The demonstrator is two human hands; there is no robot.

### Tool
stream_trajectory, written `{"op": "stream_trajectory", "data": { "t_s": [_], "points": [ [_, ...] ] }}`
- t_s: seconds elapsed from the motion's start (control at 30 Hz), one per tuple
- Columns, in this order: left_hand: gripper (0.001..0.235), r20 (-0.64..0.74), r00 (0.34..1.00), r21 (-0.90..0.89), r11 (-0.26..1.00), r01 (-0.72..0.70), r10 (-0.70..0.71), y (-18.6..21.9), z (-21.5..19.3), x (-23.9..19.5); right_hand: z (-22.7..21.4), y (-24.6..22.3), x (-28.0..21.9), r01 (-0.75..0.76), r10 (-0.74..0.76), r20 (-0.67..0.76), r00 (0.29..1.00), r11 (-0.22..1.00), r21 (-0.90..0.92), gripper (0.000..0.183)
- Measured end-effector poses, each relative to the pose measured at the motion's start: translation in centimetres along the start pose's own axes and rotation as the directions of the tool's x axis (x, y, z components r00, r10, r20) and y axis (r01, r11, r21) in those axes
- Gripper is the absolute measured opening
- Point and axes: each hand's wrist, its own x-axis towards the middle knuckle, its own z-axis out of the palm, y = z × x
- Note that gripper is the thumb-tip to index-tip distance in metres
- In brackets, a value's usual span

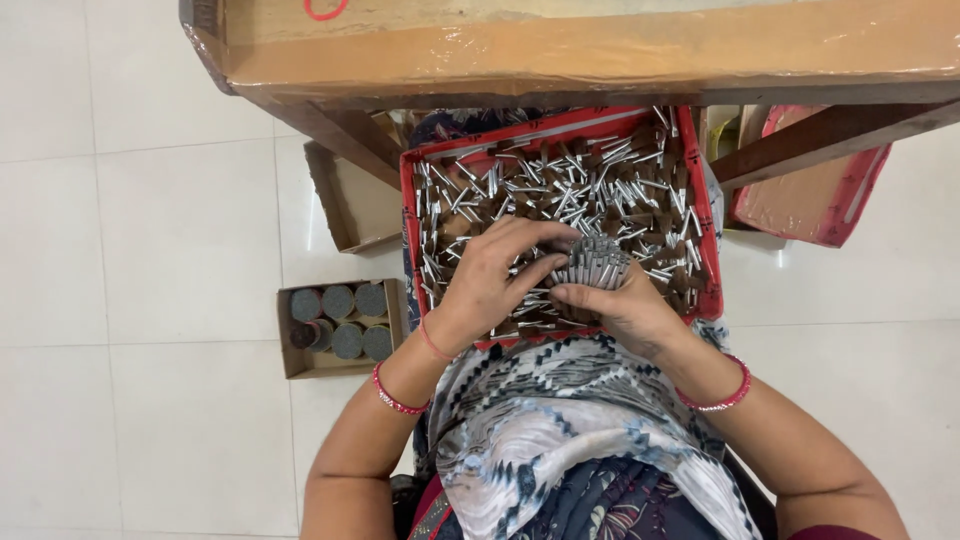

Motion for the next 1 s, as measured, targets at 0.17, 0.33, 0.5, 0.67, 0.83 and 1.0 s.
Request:
{"op": "stream_trajectory", "data": {
  "t_s": [0.17, 0.33, 0.5, 0.67, 0.83, 1.0],
  "points": [
    [0.022, -0.156, 0.988, 0.046, 0.999, -0.011, 0.018, 0.4, 0.0, -0.2, 0.3, -0.3, 0.0, -0.05, 0.054, -0.025, 0.998, 0.989, 0.138, 0.035],
    [0.027, 0.015, 0.944, 0.205, 0.923, -0.327, 0.331, 0.0, 0.7, -1.8, -2.5, 2.0, 0.9, -0.082, 0.111, -0.056, 0.992, 0.922, 0.379, 0.031],
    [0.053, -0.058, 0.971, 0.109, 0.968, -0.226, 0.233, 3.0, -1.5, 0.6, 0.7, -0.7, 0.2, 0.01, -0.012, 0.005, 1.0, 0.962, 0.273, 0.03],
    [0.047, 0.063, 0.994, 0.056, 0.994, -0.095, 0.091, -0.6, -1.3, -2.0, 0.0, 0.0, 0.4, -0.02, 0.031, -0.056, 0.998, 0.982, 0.189, 0.025],
    [0.031, 0.107, 0.84, 0.497, 0.76, 0.419, -0.532, -2.6, -1.2, -5.2, -0.8, -0.5, -0.3, 0.021, -0.011, -0.129, 0.992, 0.997, 0.078, 0.021],
    [0.014, -0.002, 0.951, 0.382, 0.879, 0.286, -0.309, -3.9, 0.1, -7.0, 0.1, 0.5, -0.1, -0.062, 0.069, -0.091, 0.993, 0.995, 0.08, 0.02]
  ]
}}
